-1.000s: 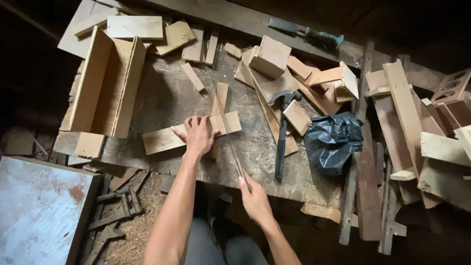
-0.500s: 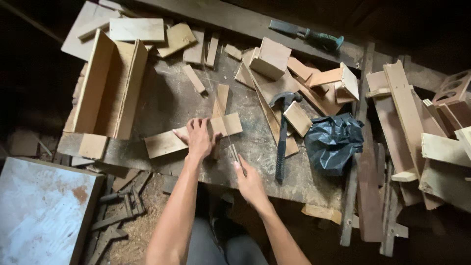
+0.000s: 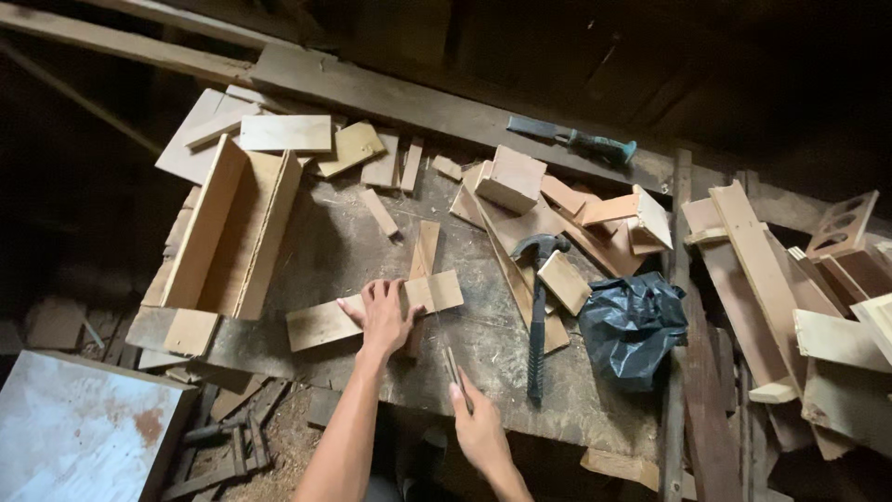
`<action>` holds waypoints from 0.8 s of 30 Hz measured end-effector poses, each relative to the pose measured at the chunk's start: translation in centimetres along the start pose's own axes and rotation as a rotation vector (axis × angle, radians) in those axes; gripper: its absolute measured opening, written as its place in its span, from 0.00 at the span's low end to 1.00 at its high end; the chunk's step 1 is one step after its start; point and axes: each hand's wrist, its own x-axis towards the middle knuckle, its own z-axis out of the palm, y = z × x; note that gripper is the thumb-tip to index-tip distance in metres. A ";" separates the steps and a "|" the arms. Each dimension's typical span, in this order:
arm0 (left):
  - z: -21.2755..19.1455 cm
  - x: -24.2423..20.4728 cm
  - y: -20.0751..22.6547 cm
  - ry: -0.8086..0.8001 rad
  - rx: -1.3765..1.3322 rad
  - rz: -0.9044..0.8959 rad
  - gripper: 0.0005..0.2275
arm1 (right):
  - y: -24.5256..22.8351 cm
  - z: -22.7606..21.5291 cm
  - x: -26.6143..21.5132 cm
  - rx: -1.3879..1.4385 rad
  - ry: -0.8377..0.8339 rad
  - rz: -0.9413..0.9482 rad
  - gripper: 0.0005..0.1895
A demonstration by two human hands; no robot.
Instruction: The person saws a small wooden plank on a cluttered workbench, then uses a hammer to drive nails into the plank. The person handles the plank and nails by hand while working among scattered wood pieces and tools.
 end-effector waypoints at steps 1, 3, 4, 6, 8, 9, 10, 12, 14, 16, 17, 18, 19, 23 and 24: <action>0.1 -0.1 -0.1 0.030 -0.017 0.039 0.30 | 0.1 0.1 0.0 -0.019 -0.010 0.052 0.27; 0.2 -0.2 -0.3 0.030 -0.046 0.041 0.30 | 0.3 0.1 -0.2 -0.055 -0.028 0.167 0.27; 0.2 -0.1 -0.3 0.032 -0.061 0.043 0.30 | 0.4 0.1 0.0 -0.039 -0.017 0.086 0.27; 0.1 0.3 -0.3 -0.034 -0.021 -0.057 0.30 | 0.5 -0.1 0.7 -0.005 0.009 -0.075 0.26; 0.0 0.1 -0.1 -0.044 -0.005 -0.078 0.29 | 0.8 -0.5 0.3 0.046 -0.018 -0.054 0.27; 0.0 -0.5 -0.1 -0.021 -0.009 -0.052 0.28 | 1.1 -0.8 -0.1 0.070 -0.032 -0.038 0.27; -0.1 -0.3 -0.1 0.016 -0.013 -0.021 0.27 | 1.0 -1.0 -0.2 0.040 -0.019 -0.075 0.27; -0.1 0.3 0.0 0.005 0.022 -0.031 0.29 | 0.2 -1.3 0.0 -0.021 0.000 -0.157 0.26; 0.0 0.5 -0.3 0.005 0.039 -0.027 0.29 | -0.7 -1.2 0.1 -0.043 0.008 -0.181 0.26; 0.5 0.0 -0.7 0.012 0.036 0.005 0.28 | -1.2 -1.1 -0.4 -0.108 -0.032 -0.033 0.26; 0.8 -0.3 -0.8 0.009 0.022 0.002 0.28 | -1.4 -1.1 -0.4 -0.159 -0.070 0.119 0.26; 0.7 -0.1 -0.9 0.015 0.012 0.001 0.28 | -1.7 -1.2 -0.7 -0.207 -0.106 0.262 0.27; 0.5 0.1 -1.0 0.022 0.001 0.000 0.28 | -2.1 -1.2 -0.6 -0.151 -0.087 0.150 0.27; 0.3 0.3 -0.7 -0.009 0.000 -0.019 0.27 | -1.3 -1.7 -1.2 -0.047 -0.024 -0.135 0.26; 0.1 0.2 -0.6 -0.017 0.009 -0.027 0.27 | -1.0 -1.5 -0.9 -0.056 -0.027 -0.168 0.25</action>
